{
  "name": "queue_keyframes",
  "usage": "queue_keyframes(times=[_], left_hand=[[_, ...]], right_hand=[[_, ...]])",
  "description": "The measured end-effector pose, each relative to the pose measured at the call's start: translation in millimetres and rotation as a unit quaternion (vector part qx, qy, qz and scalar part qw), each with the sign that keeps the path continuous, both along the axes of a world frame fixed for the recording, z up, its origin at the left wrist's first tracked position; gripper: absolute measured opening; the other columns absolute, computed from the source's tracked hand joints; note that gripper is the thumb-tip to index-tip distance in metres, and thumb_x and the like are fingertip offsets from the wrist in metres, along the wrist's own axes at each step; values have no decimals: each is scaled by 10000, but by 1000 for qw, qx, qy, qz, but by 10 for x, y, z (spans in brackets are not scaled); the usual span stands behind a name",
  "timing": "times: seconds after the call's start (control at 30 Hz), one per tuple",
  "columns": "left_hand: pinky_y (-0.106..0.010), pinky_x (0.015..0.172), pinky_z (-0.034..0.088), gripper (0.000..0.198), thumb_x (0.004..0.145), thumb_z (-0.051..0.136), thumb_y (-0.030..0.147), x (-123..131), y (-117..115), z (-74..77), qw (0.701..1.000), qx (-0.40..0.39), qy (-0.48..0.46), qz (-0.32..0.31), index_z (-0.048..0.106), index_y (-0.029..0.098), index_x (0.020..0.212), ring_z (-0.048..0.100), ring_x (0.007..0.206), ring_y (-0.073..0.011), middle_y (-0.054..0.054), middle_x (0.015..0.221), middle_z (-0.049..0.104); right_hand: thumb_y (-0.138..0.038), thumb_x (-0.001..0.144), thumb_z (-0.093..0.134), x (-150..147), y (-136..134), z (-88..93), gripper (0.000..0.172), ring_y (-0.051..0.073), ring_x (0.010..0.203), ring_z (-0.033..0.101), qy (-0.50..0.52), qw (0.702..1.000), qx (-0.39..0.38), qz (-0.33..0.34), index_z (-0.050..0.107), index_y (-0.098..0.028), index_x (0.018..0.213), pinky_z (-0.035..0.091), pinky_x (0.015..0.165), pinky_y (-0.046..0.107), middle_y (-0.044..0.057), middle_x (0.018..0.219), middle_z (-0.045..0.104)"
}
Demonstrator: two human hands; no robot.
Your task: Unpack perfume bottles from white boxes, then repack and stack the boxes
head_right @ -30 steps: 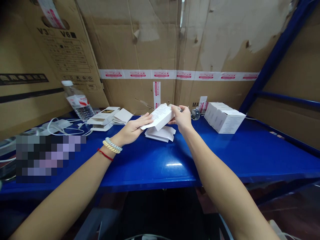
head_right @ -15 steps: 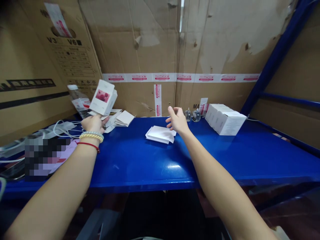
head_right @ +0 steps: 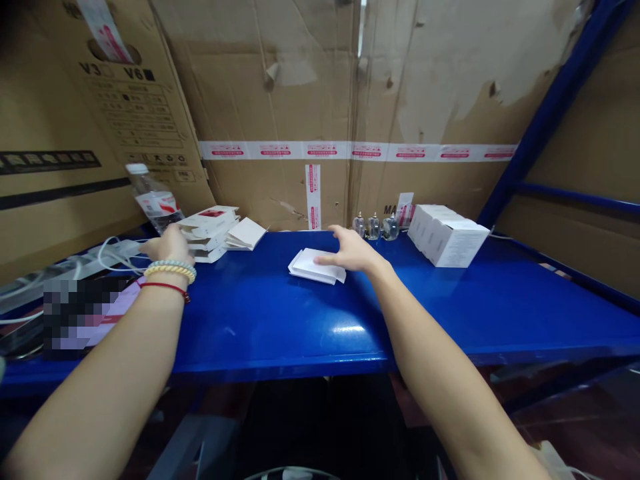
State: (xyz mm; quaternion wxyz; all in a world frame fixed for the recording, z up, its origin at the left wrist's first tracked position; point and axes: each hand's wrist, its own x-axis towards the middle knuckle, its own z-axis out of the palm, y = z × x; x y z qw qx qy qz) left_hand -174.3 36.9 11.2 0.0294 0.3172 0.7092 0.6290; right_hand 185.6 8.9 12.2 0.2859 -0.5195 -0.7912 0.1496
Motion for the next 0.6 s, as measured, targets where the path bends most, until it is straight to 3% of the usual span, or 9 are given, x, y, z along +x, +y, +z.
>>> queue_keyframes(times=[0.07, 0.13, 0.23, 0.3, 0.37, 0.43, 0.5, 0.6], left_hand=[[-518, 929, 481, 370, 791, 487, 237, 94, -74, 58, 997, 37, 2, 74, 351, 125, 1116, 607, 1037, -302, -157, 1037, 558], [-451, 902, 490, 356, 762, 567, 232, 268, -146, 106, 991, 97, 70, 67, 387, 171, 1062, 614, 853, -234, -37, 832, 544], [-381, 795, 512, 341, 720, 634, 238, 621, -229, 83, 967, 132, 207, -62, 444, 188, 999, 566, 705, -182, 26, 714, 471], [-360, 790, 520, 355, 716, 658, 286, 853, -270, 2, 930, 98, 293, -201, 499, 174, 1012, 592, 761, -183, -12, 801, 546], [-370, 892, 509, 432, 739, 658, 358, 1042, -308, -96, 853, 44, 376, -360, 539, 163, 1106, 621, 951, -214, -79, 1019, 616], [-407, 1022, 449, 628, 711, 698, 463, 1178, -342, -171, 772, -29, 428, -469, 529, 157, 1232, 567, 1168, -273, -131, 1249, 586], [-432, 1071, 407, 789, 665, 726, 549, 1263, -368, -202, 725, -104, 438, -521, 510, 141, 1305, 514, 1256, -322, -157, 1345, 548], [-414, 1028, 438, 741, 691, 698, 554, 1301, -379, -181, 714, -171, 398, -551, 547, 147, 1292, 565, 1197, -314, -134, 1305, 598]], right_hand=[[-545, 511, 856, 14, 10, -35, 1113, 391, 1377, 398, -71, 996, -49, 25, 416, -134, 1447, 346, 1121, 534, 218, 1471, 445], [-534, 458, 878, 13, 24, -77, 1245, 423, 1405, 344, -112, 988, -101, 17, 339, -122, 1502, 326, 1130, 560, 239, 1507, 387], [-494, 515, 856, 5, 46, -125, 1218, 394, 1363, 425, -119, 986, -106, 56, 280, -152, 1532, 354, 1119, 536, 218, 1510, 395], [-451, 555, 835, -1, 50, -131, 1171, 362, 1356, 444, -110, 986, -89, 85, 269, -152, 1536, 355, 1127, 502, 201, 1519, 390], [-390, 571, 817, -12, 37, -117, 1136, 351, 1368, 432, -103, 988, -76, 87, 274, -123, 1532, 354, 1130, 483, 204, 1523, 383], [-315, 575, 795, -35, 10, -94, 1096, 344, 1359, 442, -96, 990, -56, 89, 289, -90, 1521, 362, 1125, 466, 210, 1510, 399], [-265, 579, 770, -66, -21, -75, 1068, 333, 1311, 496, -86, 990, -47, 105, 296, -78, 1517, 399, 1095, 449, 207, 1481, 441], [-245, 585, 748, -116, -45, -75, 1020, 330, 1260, 542, -86, 987, -40, 128, 331, -99, 1504, 437, 1055, 448, 191, 1451, 481]])
